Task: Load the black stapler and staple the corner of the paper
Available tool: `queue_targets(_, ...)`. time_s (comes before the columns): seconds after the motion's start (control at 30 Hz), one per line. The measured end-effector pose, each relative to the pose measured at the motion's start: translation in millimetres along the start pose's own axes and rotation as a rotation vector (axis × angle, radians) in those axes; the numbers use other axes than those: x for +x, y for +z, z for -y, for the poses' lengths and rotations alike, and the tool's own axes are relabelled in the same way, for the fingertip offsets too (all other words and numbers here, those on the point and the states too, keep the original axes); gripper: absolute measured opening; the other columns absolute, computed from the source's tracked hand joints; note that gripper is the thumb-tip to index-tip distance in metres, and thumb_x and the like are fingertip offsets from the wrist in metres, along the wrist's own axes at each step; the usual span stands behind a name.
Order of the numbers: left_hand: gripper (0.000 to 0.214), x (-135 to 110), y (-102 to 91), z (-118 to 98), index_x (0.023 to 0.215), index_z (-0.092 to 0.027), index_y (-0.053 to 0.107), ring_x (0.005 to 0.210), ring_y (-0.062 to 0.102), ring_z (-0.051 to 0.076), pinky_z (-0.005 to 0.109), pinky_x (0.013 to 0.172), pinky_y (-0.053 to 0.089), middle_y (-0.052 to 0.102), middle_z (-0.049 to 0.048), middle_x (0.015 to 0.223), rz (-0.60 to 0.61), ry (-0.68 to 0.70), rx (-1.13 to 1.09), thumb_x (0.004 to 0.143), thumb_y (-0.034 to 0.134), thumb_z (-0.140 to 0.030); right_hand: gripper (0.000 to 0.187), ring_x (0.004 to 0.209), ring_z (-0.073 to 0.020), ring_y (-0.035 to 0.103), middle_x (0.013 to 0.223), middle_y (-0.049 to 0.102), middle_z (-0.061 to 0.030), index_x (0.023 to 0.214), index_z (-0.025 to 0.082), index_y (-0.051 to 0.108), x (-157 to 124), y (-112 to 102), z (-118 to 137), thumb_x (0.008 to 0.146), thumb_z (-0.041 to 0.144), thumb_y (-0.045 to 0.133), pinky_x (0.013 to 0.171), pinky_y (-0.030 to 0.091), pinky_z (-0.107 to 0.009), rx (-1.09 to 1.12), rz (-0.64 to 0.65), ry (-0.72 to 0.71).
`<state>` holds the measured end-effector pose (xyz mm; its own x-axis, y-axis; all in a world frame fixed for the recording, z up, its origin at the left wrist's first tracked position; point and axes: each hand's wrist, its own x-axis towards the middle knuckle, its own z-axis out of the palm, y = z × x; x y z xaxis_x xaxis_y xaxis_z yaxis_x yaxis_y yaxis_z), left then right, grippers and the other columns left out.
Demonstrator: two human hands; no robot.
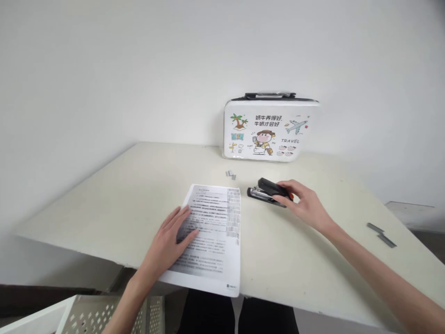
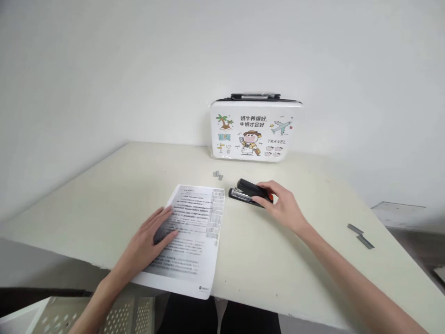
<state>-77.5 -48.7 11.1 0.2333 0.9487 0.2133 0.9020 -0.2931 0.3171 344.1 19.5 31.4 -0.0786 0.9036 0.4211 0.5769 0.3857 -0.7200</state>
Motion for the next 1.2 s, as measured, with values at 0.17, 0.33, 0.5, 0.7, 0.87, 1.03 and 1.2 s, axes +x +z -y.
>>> queue_targets(0.17, 0.056, 9, -5.7, -2, 0.154, -0.029, 0.053, 0.155, 0.039, 0.033, 0.056, 0.123, 0.043, 0.053, 0.003, 0.16, 0.025, 0.029, 0.021, 0.105, 0.05, -0.057, 0.046, 0.085, -0.0245, 0.064, 0.106, 0.073, -0.0091, 0.112, 0.026, 0.07, -43, -34, -26, 0.093, 0.067, 0.064, 0.077, 0.054, -0.04, -0.044, 0.035, 0.079)
queue_targets(0.33, 0.053, 20, -11.9, -16, 0.148, -0.028, 0.058, 0.155, 0.038, 0.033, 0.057, 0.124, 0.04, 0.055, 0.0029, 0.158, -0.017, 0.086, 0.088, 0.106, 0.047, -0.058, 0.043, 0.088, -0.0253, 0.065, 0.105, 0.072, -0.0086, 0.114, 0.027, 0.07, -51, -41, -40, 0.094, 0.065, 0.065, 0.078, 0.055, -0.04, -0.039, 0.041, 0.052)
queue_targets(0.5, 0.058, 39, -9.5, -37, 0.154, -0.031, 0.051, 0.157, 0.035, 0.034, 0.059, 0.124, 0.039, 0.048, 0.0027, 0.164, 0.08, 0.163, 0.104, 0.105, 0.048, -0.06, 0.04, 0.086, -0.0246, 0.066, 0.104, 0.073, -0.008, 0.115, 0.028, 0.07, -50, -39, -37, 0.097, 0.062, 0.062, 0.076, 0.056, -0.04, -0.021, 0.09, 0.039)
queue_targets(0.7, 0.05, 65, 7.5, -83, 0.153, -0.03, 0.051, 0.158, 0.033, 0.031, 0.057, 0.126, 0.035, 0.046, 0.0043, 0.165, 0.119, 0.3, 0.039, 0.108, 0.048, -0.051, 0.039, 0.093, -0.026, 0.066, 0.11, 0.074, -0.0085, 0.116, 0.028, 0.071, -50, -38, -34, 0.095, 0.06, 0.065, 0.081, 0.055, -0.04, 0.035, 0.088, 0.101)
queue_targets(0.87, 0.035, 105, 28.1, -127, 0.138, -0.028, 0.063, 0.145, 0.052, 0.026, 0.049, 0.122, 0.042, 0.069, 0.0044, 0.141, 0.115, 0.468, -0.138, 0.106, 0.056, -0.04, 0.045, 0.1, -0.0257, 0.069, 0.114, 0.076, -0.0079, 0.112, 0.026, 0.073, -48, -40, -31, 0.1, 0.064, 0.052, 0.088, 0.055, -0.039, 0.113, 0.081, 0.22)
queue_targets(1.03, 0.025, 142, 57.8, -150, 0.121, -0.025, 0.07, 0.127, 0.064, 0.025, 0.046, 0.114, 0.047, 0.074, 0.0046, 0.127, 0.162, 0.52, -0.273, 0.099, 0.066, -0.036, 0.051, 0.103, -0.026, 0.07, 0.113, 0.078, -0.0078, 0.105, 0.024, 0.074, -45, -39, -35, 0.103, 0.065, 0.044, 0.091, 0.054, -0.038, 0.097, -0.027, 0.319)
queue_targets(1.2, 0.02, 161, 78.4, -163, 0.108, -0.024, 0.072, 0.116, 0.068, 0.026, 0.044, 0.106, 0.049, 0.077, 0.0035, 0.116, 0.171, 0.576, -0.361, 0.093, 0.077, -0.037, 0.046, 0.094, -0.0239, 0.07, 0.107, 0.077, -0.0067, 0.101, 0.024, 0.072, -43, -38, -37, 0.103, 0.061, 0.045, 0.083, 0.054, -0.035, 0.071, -0.053, 0.349)
